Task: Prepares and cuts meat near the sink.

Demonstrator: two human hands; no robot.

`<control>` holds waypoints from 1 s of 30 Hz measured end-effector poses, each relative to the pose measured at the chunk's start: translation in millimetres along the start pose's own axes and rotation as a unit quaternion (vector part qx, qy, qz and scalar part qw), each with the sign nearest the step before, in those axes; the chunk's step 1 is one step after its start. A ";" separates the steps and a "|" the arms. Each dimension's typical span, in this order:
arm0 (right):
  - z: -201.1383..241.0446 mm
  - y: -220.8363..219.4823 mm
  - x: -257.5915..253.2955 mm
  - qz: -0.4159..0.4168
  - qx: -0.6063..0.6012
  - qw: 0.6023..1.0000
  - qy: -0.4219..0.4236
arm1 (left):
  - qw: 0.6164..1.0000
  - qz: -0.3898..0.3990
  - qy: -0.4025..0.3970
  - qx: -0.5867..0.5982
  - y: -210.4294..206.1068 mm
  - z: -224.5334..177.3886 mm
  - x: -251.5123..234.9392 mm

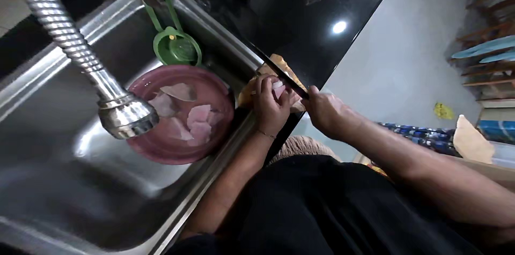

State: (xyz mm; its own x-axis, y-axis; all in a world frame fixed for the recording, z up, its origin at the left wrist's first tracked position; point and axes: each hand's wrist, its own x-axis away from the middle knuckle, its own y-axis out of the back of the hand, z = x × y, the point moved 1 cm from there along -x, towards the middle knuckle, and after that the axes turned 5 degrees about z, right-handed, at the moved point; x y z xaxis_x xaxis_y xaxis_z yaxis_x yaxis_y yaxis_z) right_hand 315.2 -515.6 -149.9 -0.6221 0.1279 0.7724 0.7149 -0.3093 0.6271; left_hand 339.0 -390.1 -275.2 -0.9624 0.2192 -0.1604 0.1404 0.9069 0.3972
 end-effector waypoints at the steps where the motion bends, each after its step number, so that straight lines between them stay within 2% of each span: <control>1: -6.8 -3.8 10.1 0.011 0.006 1.000 -0.006 | 1.000 -0.001 -0.001 0.000 -0.1 0.9 0.7; 4: -30.4 -16.9 35.4 -0.001 -0.013 1.000 -0.010 | 1.000 0.000 0.003 0.002 -0.6 3.1 1.4; 7: -35.7 -20.8 39.9 0.000 -0.028 1.000 -0.012 | 1.000 0.016 0.013 0.000 0.5 1.4 1.5; 13: -19.4 -16.0 2.3 0.022 -0.042 0.999 0.000 | 1.000 0.023 0.016 -0.012 1.7 1.4 2.0; 17: -3.8 -14.4 -20.4 -0.017 -0.049 0.999 0.014 | 1.000 0.007 0.017 -0.010 -1.8 3.8 2.8; 26: -39.1 -27.4 29.9 0.013 -0.023 0.999 -0.019 | 0.999 0.006 0.022 -0.022 -2.6 4.3 3.4; 30: -40.0 -27.6 19.9 0.011 -0.023 1.000 -0.010 | 0.999 0.020 0.018 -0.029 -0.6 4.0 2.7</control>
State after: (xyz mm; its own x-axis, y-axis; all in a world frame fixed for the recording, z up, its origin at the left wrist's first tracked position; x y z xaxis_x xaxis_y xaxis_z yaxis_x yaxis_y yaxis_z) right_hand 270.4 -542.2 -155.8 -0.5990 0.1394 0.7885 0.7128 -0.3559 0.6044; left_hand 337.3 -388.6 -279.5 -0.9644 0.2403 -0.1105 0.1659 0.8751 0.4546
